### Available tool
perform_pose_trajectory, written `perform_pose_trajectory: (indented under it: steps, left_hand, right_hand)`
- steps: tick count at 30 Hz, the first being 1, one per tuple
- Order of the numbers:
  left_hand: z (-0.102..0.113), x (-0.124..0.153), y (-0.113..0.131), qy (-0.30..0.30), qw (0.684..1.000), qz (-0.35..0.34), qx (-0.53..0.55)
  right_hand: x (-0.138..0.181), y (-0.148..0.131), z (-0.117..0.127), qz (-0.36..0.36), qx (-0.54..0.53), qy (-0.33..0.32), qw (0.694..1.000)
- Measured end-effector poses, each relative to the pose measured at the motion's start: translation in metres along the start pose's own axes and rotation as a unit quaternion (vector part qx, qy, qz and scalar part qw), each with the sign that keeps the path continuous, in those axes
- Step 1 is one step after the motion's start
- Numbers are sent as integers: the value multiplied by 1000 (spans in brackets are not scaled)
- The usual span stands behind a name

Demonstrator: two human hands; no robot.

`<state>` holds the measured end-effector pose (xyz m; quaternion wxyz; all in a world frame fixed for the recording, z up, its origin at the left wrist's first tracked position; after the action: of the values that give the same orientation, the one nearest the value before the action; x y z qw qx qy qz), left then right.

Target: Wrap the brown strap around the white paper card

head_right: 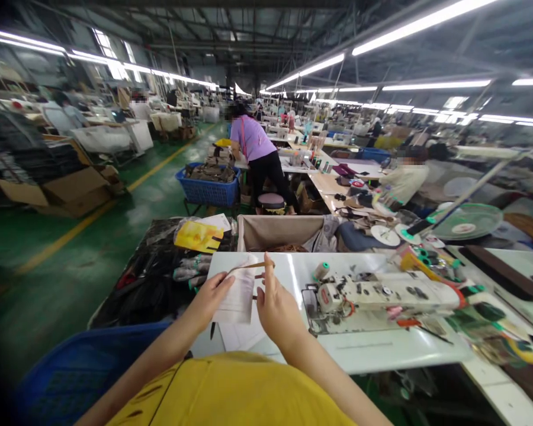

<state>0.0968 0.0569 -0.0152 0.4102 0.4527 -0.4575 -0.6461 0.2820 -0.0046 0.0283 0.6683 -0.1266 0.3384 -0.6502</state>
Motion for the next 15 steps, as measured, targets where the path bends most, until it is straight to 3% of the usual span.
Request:
perform_pose_trajectory:
  steps: [6, 12, 15]
  left_hand:
    - [-3, -2, 11, -4, 998, -16, 54]
    - [17, -8, 0, 97, 995, 6, 33]
    - [24, -11, 3, 104, 994, -23, -8]
  right_hand:
    - [11, -8, -14, 42, 22, -14, 999]
    - [21, -8, -20, 82, 34, -23, 996]
    - [19, 6, -24, 50, 4, -25, 998]
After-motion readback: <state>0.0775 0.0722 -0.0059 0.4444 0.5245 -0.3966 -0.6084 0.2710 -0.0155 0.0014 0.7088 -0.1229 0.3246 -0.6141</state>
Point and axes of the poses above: each hand's wrist, its own x-axis away from the middle knuckle, its own z-axis out of the back of the hand, y = z × x, the point moved 6 cm from there along -x, towards the middle knuckle, and after that the axes turned 15 degrees about -z, right-handed, at the moved point
